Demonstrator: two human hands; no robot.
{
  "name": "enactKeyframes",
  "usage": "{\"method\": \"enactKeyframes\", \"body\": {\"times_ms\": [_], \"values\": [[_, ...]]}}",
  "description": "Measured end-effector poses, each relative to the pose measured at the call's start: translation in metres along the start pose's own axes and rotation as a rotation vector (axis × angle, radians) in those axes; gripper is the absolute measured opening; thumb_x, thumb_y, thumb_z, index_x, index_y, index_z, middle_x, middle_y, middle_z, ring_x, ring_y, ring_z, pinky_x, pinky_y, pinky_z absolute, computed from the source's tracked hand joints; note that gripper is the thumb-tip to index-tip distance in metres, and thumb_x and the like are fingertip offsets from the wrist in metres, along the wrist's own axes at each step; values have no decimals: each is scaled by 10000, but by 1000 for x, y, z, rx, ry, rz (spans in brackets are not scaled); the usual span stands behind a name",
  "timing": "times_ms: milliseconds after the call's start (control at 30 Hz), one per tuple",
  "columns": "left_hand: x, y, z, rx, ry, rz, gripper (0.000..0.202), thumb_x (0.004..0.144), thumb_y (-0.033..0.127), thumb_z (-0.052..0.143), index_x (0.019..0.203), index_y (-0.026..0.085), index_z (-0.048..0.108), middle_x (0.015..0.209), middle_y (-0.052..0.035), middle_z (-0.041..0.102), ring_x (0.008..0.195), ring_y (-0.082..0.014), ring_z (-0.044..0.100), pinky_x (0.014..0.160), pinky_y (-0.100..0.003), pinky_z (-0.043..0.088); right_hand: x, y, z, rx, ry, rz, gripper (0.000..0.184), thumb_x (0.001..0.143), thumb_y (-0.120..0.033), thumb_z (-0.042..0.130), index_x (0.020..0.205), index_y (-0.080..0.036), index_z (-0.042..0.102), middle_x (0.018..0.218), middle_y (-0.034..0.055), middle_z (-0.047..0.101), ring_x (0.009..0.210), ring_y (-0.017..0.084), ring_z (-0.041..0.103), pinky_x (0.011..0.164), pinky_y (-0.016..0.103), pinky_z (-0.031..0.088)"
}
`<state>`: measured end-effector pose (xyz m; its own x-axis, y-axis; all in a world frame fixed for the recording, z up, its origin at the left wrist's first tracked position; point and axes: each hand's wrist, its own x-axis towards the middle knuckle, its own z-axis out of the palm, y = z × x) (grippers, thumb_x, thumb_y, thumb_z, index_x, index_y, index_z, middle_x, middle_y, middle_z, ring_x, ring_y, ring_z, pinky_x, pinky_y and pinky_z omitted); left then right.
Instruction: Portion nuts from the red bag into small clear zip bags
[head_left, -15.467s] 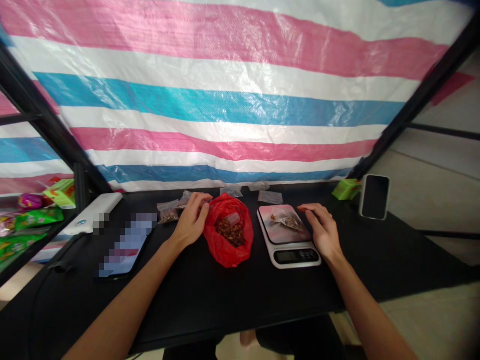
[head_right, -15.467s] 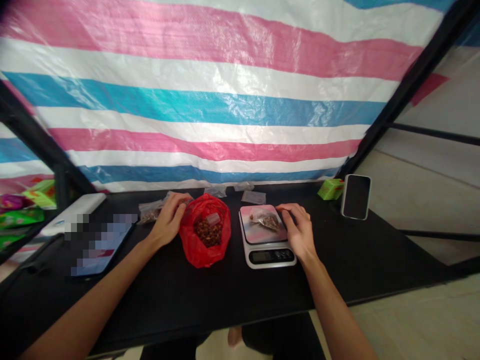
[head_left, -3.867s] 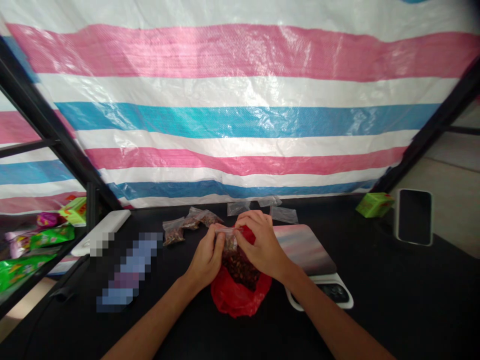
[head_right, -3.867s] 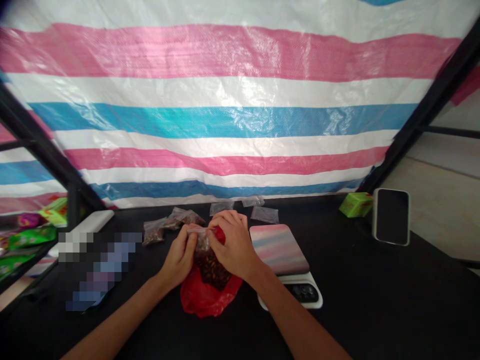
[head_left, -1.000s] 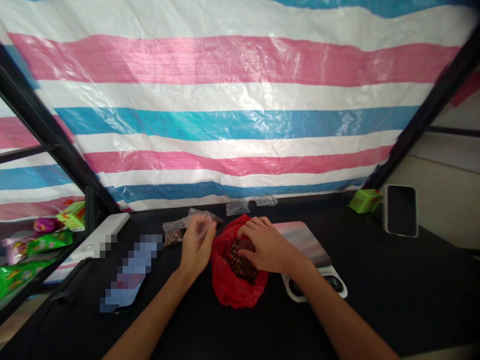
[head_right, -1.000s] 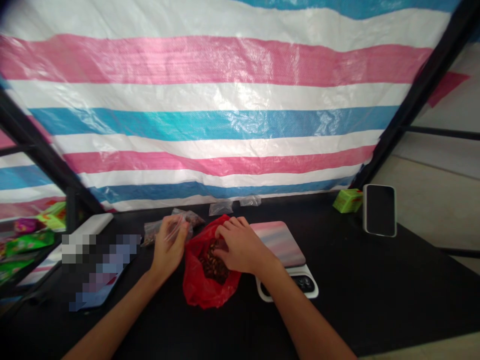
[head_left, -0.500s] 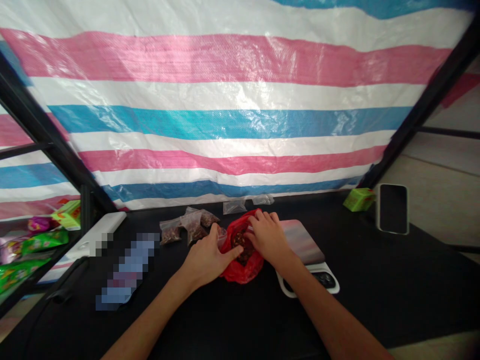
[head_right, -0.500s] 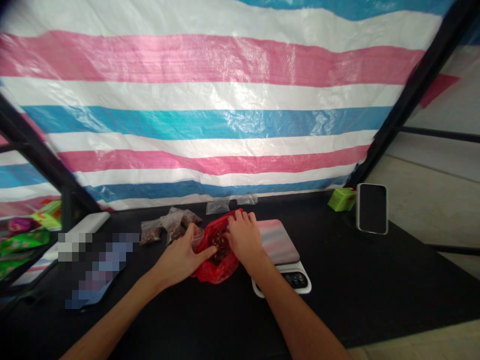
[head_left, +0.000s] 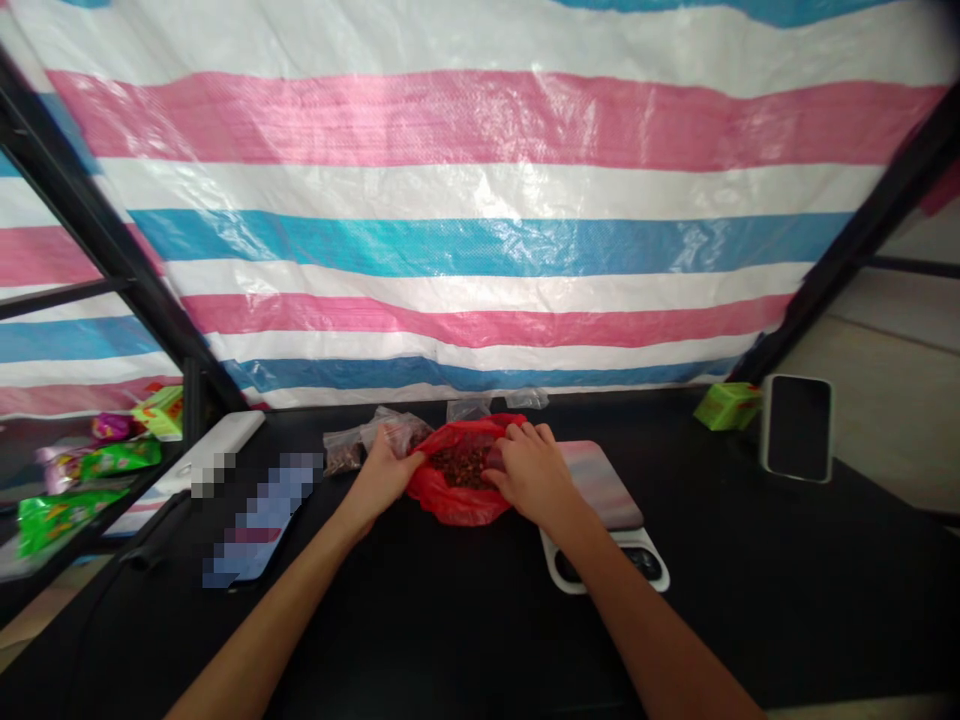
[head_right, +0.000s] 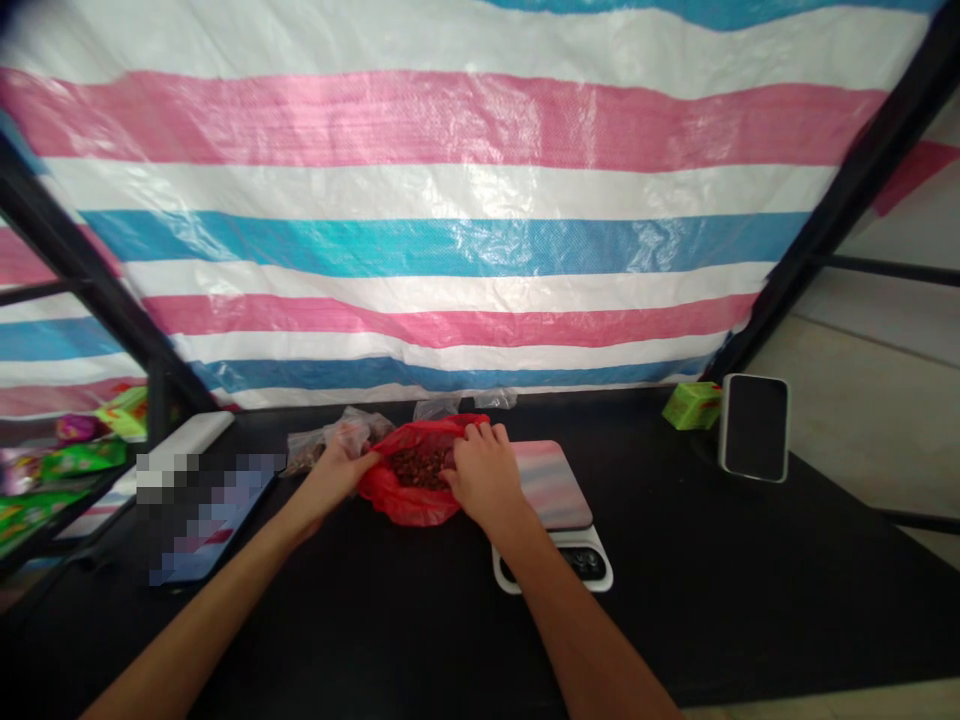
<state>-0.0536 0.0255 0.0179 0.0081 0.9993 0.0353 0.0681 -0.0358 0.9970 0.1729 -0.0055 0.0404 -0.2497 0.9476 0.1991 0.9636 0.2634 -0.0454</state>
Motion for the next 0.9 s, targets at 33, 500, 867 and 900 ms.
{"method": "enactKeyframes", "body": {"times_ms": [33,500,867,900], "values": [[-6,4,-2,164,43,40,426,680,327,793,959,214,491,849,-5,636,722,-185,628,668,-297,496,0,-2,0,6,-16,-5,318,891,-444,732,1017,-154,761,1135,144,708,1100,301,590,947,420,371],[-9,11,24,289,-283,225,396,723,127,607,1022,238,374,857,43,523,716,-130,526,679,-261,466,-7,-11,-10,83,-108,-22,278,957,-438,646,1018,-190,754,1107,119,722,940,256,713,778,332,476],[-14,-16,16,363,-23,401,287,755,82,539,980,229,437,928,-3,566,870,-191,578,834,-334,450,26,-2,-11,104,-117,-152,307,913,-172,651,1214,-212,703,1210,88,665,1048,218,664,895,308,472],[-17,-17,15,384,5,372,291,761,89,544,989,231,433,937,-8,568,876,-200,583,841,-345,449,30,-3,-11,87,-111,-169,306,921,-193,659,1223,-214,705,1215,93,661,1079,225,652,923,316,465]]}}
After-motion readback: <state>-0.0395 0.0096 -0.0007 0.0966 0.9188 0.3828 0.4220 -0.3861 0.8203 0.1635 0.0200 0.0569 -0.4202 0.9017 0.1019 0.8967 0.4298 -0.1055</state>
